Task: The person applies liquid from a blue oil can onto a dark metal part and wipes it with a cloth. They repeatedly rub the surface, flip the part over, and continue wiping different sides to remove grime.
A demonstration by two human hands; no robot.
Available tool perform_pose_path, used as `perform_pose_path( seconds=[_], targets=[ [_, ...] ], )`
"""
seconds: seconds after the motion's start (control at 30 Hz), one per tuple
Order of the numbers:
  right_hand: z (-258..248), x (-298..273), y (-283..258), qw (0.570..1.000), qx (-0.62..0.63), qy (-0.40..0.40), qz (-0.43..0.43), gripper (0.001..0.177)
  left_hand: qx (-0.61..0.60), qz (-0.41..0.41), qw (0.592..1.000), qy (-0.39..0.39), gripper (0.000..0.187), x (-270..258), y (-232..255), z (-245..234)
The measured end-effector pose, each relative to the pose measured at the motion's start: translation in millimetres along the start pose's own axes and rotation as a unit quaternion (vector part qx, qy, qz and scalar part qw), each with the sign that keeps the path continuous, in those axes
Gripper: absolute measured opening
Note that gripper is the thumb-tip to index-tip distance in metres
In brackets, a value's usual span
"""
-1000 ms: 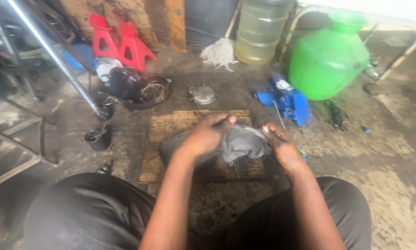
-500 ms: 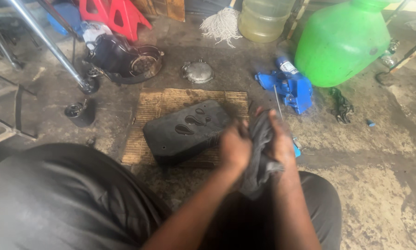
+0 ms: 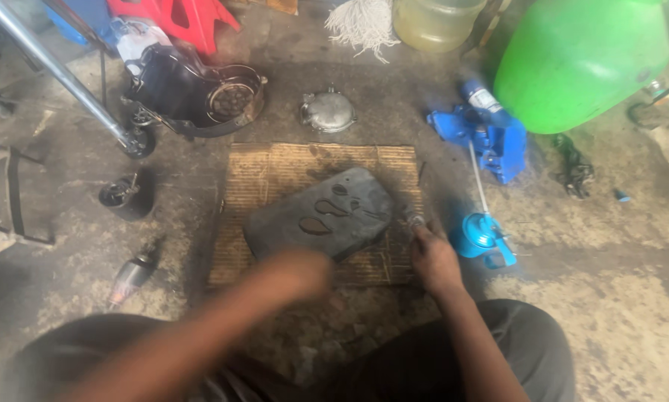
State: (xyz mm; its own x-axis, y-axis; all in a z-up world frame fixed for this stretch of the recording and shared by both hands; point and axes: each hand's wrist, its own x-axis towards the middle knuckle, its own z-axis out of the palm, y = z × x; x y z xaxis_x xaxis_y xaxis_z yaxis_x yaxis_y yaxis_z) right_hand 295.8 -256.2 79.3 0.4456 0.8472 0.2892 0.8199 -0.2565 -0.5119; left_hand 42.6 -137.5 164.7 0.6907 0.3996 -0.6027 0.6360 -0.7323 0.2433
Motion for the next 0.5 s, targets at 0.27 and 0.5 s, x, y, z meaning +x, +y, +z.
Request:
perform_pose_path(
  seconds=[0.27, 0.5],
  targets=[
    [18.9, 37.1, 4.2, 0.993, 0.062, -0.028, -0.095, 0.04, -0.004, -0.113, 0.986, 0.12, 0.156, -7.0, -116.0, -6.5],
    [32.2, 1.9, -3.2, 0.987, 0.055, -0.098, -0.115, 0.049, -0.013, -0.138, 0.989, 0.052, 0.159, 6.9, -104.0, -12.7]
  ],
)
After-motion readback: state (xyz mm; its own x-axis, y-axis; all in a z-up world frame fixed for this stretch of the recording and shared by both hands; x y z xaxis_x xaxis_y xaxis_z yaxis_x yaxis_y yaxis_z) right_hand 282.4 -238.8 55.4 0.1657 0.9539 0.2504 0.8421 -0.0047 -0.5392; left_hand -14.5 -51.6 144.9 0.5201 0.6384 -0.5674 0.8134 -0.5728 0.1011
